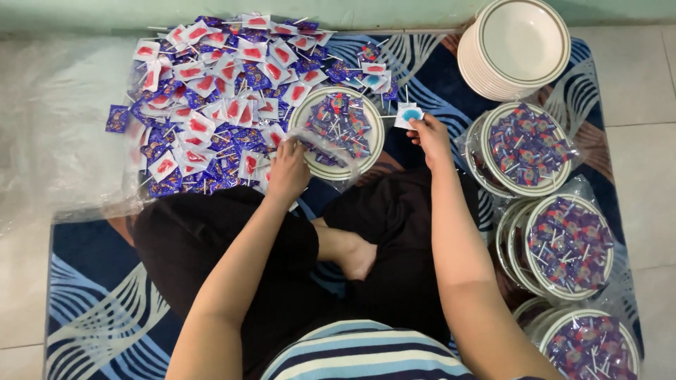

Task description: Placing small food sachets onto plates and organizing them for packaging while sitting on the floor.

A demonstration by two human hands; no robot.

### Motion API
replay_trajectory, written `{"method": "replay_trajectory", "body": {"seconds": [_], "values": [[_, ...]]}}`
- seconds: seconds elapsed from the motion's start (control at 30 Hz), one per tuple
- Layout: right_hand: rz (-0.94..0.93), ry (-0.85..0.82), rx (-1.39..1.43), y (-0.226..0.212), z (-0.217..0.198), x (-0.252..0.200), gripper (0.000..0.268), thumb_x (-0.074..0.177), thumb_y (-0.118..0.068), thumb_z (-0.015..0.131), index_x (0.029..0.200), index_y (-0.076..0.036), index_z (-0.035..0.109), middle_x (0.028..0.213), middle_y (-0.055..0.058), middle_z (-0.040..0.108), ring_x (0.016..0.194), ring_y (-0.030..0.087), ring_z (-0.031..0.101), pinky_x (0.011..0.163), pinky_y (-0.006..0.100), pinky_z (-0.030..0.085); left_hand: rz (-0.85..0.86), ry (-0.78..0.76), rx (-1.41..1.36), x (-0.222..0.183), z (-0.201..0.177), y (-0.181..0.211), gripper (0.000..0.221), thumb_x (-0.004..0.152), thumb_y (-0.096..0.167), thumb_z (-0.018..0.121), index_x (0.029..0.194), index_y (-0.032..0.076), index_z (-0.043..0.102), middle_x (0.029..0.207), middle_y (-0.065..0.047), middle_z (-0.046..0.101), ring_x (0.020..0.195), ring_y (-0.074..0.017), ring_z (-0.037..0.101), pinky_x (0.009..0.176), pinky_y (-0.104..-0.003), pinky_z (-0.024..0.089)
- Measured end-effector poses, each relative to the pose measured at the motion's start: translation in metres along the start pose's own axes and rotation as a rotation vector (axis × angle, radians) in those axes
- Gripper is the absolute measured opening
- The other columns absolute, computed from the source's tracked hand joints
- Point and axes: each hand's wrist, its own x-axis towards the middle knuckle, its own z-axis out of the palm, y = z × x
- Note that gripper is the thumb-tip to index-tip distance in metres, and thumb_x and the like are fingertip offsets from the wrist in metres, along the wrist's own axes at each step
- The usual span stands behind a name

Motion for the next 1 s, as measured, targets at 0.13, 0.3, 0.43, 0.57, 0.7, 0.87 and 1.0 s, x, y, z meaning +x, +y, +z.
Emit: {"method": "replay_trajectory", "body": {"seconds": [0.13,0.3,0.43,0.57,0.7,0.87,1.0], "values": [[0.003,0.002,-0.008,0.004,0.000,0.004,0.043,0.091,-0.021,0.074,0.128,-0.001,0.065,0.097,0.016,0.074,0.076,0.016,0.077,0.064,0.022,0.062,0.010,0.002,0.185,-0.010,-0.005,0.011,0.051,0.081,0.015,0.070,0.131,0.007,0.062,0.143,-0.015,0.043,0.125,-0.0339,0.046,0.088,-0.045,0.050],[-0.004,-0.012,-0.030,0.009,0.002,0.009,0.043,0.090,-0.022,0.075,0.126,0.001,0.067,0.100,0.016,0.074,0.076,0.017,0.077,0.065,0.023,0.063,0.106,0.288,0.324,-0.023,0.002,0.017,0.064,0.070,0.020,0.077,0.132,0.009,0.063,0.141,-0.024,0.053,0.132,-0.0383,0.043,0.095,-0.058,0.038],[0.020,0.002,-0.042,-0.002,0.001,0.001,0.042,0.092,-0.023,0.073,0.125,0.002,0.067,0.099,0.016,0.073,0.078,0.017,0.077,0.066,0.022,0.062,0.216,0.327,0.319,-0.023,-0.003,0.027,0.054,0.076,0.018,0.064,0.130,0.010,0.061,0.135,-0.019,0.057,0.132,-0.0355,0.046,0.094,-0.054,0.037],[0.010,-0.004,-0.067,0.000,0.005,0.001,0.041,0.091,-0.024,0.074,0.123,0.001,0.068,0.097,0.015,0.074,0.079,0.018,0.078,0.067,0.022,0.063,0.150,-0.107,0.168,-0.016,-0.012,0.033,0.060,0.098,0.049,0.051,0.147,0.013,0.049,0.149,-0.013,0.049,0.147,-0.0294,0.031,0.105,-0.059,0.031],[0.006,-0.008,-0.095,0.000,0.008,0.002,0.041,0.091,-0.025,0.074,0.122,0.000,0.069,0.091,0.014,0.074,0.078,0.018,0.077,0.066,0.022,0.063,0.134,-0.184,0.187,0.002,-0.022,0.035,0.059,0.094,0.062,0.049,0.133,0.018,0.052,0.131,-0.009,0.054,0.133,-0.0280,0.036,0.095,-0.051,0.033],[-0.116,-0.061,-0.037,-0.022,0.009,-0.016,0.032,0.096,-0.012,0.064,0.128,-0.009,0.070,0.110,0.017,0.068,0.083,0.018,0.075,0.068,0.021,0.063,0.216,-0.009,0.138,0.012,-0.064,0.059,0.052,0.087,0.063,0.058,0.101,0.013,0.068,0.098,-0.011,0.065,0.109,-0.0303,0.050,0.094,-0.054,0.034],[-0.186,-0.082,0.050,-0.028,0.011,-0.022,0.037,0.097,0.000,0.052,0.125,-0.013,0.073,0.113,0.016,0.065,0.085,0.014,0.073,0.071,0.016,0.061,0.211,0.036,0.142,0.014,-0.085,0.070,0.042,0.086,0.054,0.062,0.092,0.015,0.074,0.089,-0.008,0.070,0.100,-0.0275,0.058,0.097,-0.055,0.034]]}}
